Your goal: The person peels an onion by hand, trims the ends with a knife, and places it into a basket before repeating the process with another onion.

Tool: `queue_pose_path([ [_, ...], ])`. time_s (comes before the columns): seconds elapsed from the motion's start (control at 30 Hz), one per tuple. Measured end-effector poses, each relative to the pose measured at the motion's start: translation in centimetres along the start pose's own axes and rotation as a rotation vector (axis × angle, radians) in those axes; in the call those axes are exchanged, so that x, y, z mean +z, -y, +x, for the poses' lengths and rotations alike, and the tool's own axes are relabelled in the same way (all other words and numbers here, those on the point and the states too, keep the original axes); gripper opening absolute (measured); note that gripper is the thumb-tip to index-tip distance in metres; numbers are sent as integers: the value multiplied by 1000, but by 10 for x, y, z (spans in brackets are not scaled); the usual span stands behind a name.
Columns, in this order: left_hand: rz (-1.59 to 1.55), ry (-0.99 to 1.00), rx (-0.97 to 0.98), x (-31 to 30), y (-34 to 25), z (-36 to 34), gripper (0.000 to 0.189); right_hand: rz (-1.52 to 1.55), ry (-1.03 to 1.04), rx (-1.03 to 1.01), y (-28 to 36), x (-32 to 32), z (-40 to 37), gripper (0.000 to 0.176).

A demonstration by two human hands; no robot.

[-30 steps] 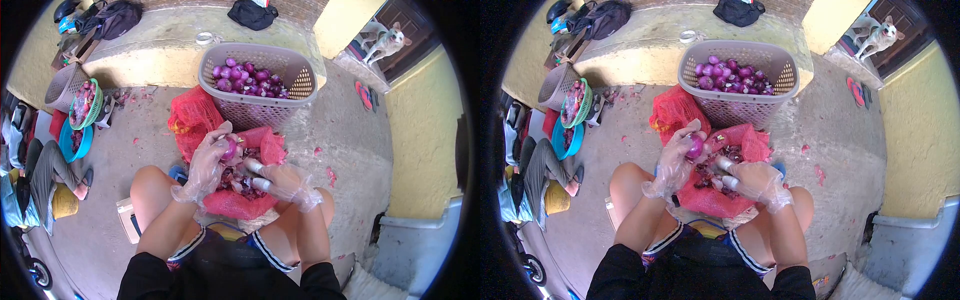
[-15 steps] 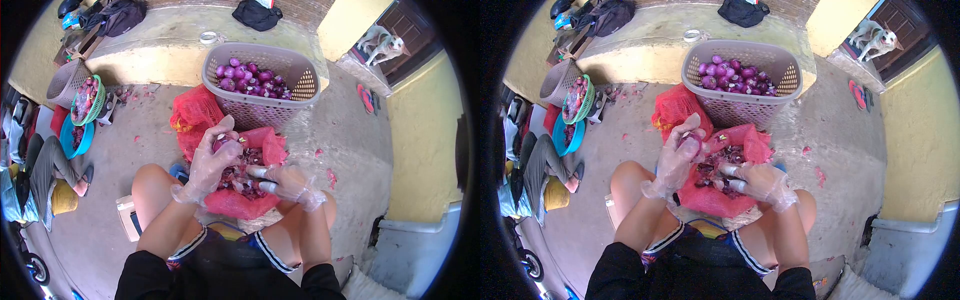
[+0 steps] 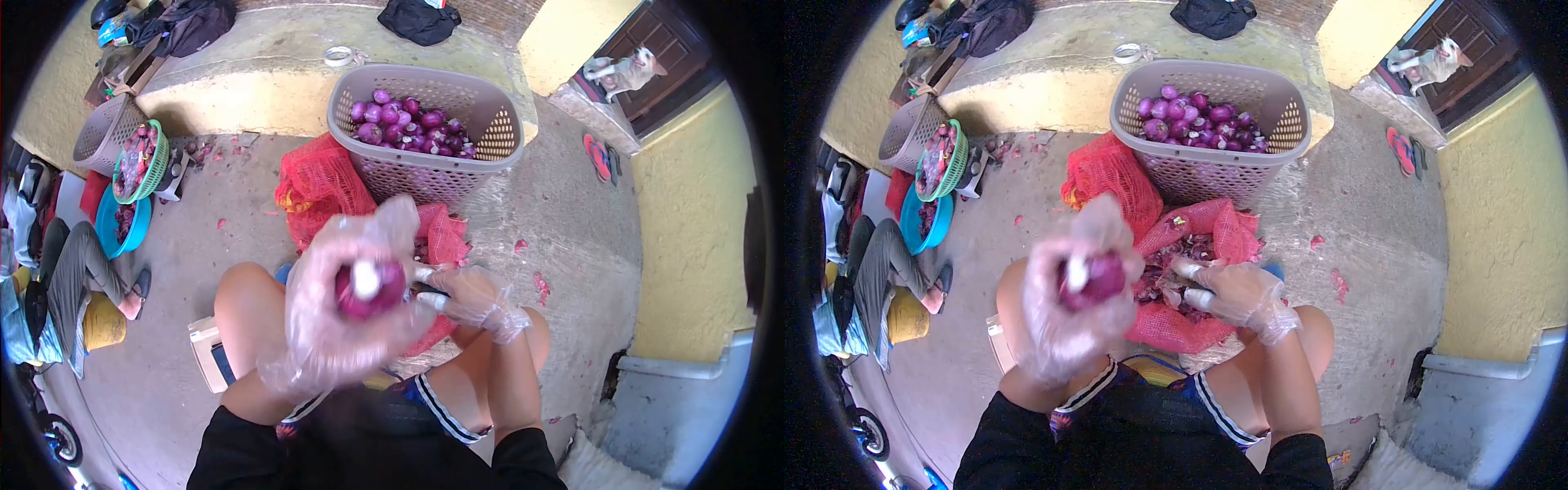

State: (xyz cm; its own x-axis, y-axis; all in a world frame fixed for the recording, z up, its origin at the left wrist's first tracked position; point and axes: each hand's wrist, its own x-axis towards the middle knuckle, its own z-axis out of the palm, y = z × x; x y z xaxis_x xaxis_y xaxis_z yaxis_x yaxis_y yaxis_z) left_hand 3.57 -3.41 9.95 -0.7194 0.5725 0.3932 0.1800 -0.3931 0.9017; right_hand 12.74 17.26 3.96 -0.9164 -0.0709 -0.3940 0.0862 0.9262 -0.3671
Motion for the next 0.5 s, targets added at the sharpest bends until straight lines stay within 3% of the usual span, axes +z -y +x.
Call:
queue_pose_path([
  [0.1, 16, -72, -408, -8, 26, 9, 52, 62, -29, -27, -1, 3, 2, 49],
  [0.27, 442, 56, -277, -28, 84, 10, 57, 32, -39, 1, 3, 1, 0, 49],
  [0.3, 519, 65, -324, -27, 76, 14, 57, 28, -41, 0, 3, 0, 0, 49],
  [0.37, 693, 82, -224, -30, 80, 23, 58, 47, -75, -30, 0, 3, 1, 50],
  [0.4, 788, 91, -76, -35, 96, 28, 58, 56, -92, -44, -1, 5, 1, 50],
  [0.47, 825, 112, -102, -38, 101, 49, 60, 55, -88, -54, 0, 4, 2, 51],
  [0.5, 765, 123, -277, -36, 92, 63, 62, 54, -85, -58, 0, 4, 3, 52],
])
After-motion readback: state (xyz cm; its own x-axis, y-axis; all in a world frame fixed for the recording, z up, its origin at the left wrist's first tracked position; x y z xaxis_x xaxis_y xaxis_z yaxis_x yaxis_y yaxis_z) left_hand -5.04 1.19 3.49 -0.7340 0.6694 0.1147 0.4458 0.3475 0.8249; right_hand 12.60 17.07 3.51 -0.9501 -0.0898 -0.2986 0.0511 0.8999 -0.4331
